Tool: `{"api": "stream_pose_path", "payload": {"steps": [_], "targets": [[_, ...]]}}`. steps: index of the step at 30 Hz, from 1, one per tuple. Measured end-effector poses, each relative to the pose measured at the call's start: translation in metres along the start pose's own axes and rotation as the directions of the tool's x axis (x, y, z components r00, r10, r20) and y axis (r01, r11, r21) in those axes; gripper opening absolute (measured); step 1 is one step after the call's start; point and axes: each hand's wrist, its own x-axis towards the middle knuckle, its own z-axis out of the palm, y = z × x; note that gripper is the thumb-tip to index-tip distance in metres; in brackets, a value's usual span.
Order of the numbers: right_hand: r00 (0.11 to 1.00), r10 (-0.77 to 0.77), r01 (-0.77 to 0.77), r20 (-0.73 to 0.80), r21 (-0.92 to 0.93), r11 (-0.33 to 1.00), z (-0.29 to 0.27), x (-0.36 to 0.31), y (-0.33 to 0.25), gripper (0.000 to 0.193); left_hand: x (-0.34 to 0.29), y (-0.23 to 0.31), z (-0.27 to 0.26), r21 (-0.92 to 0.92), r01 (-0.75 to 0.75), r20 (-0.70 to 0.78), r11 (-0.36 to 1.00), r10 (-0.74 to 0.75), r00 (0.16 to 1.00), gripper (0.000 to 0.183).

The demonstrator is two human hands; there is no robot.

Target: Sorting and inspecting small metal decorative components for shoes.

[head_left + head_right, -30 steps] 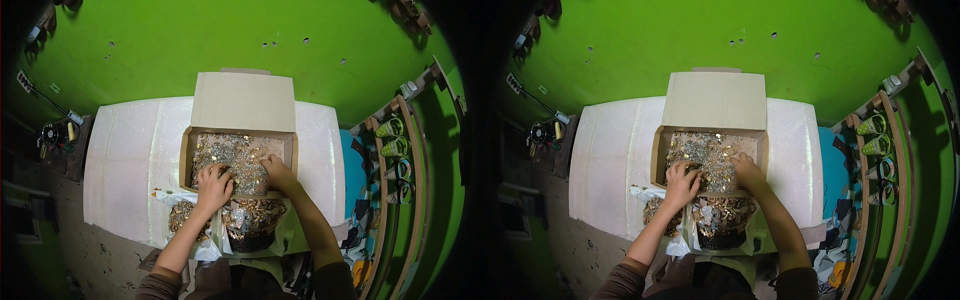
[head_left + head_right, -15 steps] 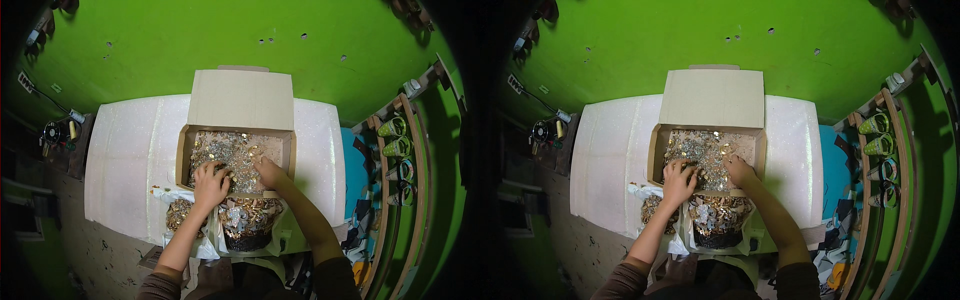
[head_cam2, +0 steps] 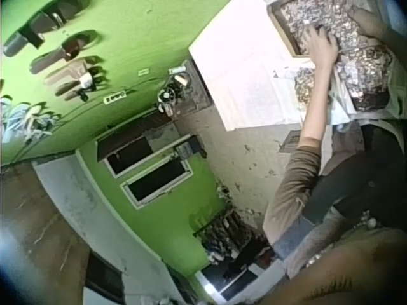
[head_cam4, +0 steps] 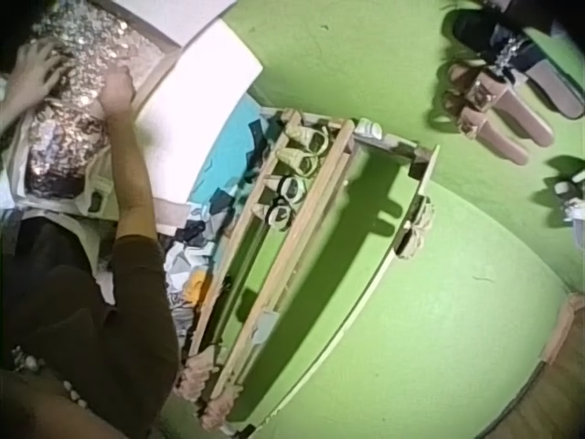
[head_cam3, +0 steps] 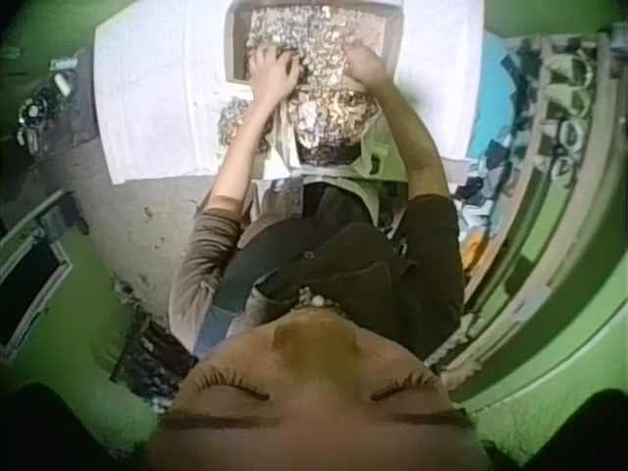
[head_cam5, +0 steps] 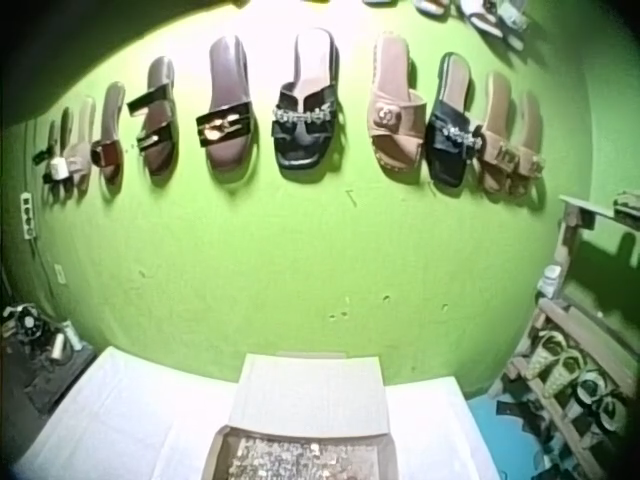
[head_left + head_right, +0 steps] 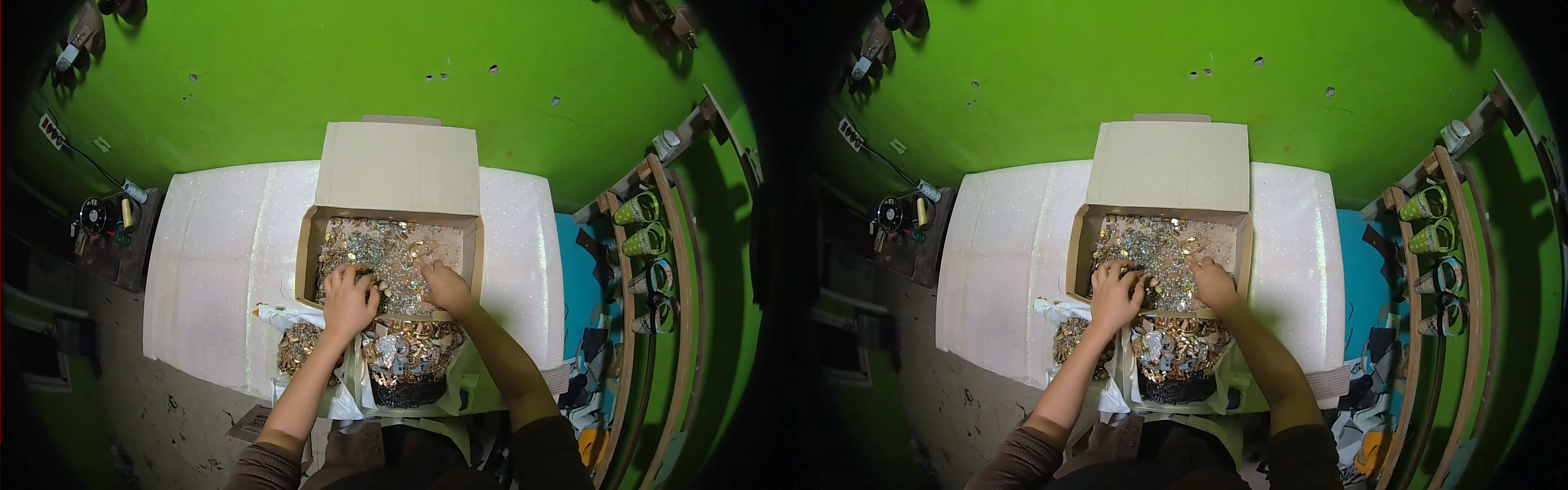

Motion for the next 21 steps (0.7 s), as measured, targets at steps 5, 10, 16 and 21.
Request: {"api": "stream_pose_path", "payload": {"steps": [5,10,16,21], "targets": [[1.000,-0.012,0.012,0.000,0.002,1.000,0.020,0.013,0.022,0.033,0.002,0.004,0.000,-0.033,-0.023,0.013,0.999,0.023,1.000,0.021],[0.999,-0.035,0.037,-0.011,0.136,0.990,-0.011,0.012,0.015,0.029,0.008,-0.004,-0.005,-0.260,0.110,0.080,0.959,-0.092,0.993,0.023],[0.995,-0.094,0.061,0.020,0.627,0.777,-0.062,0.007,-0.013,0.023,0.029,0.004,-0.005,-0.780,0.579,0.625,-0.236,-0.250,0.740,0.039],[0.966,-0.247,0.231,-0.072,0.667,0.708,-0.080,0.004,-0.046,0.026,0.025,0.004,0.014,-0.457,0.437,0.672,-0.775,0.022,0.740,0.045]]}}
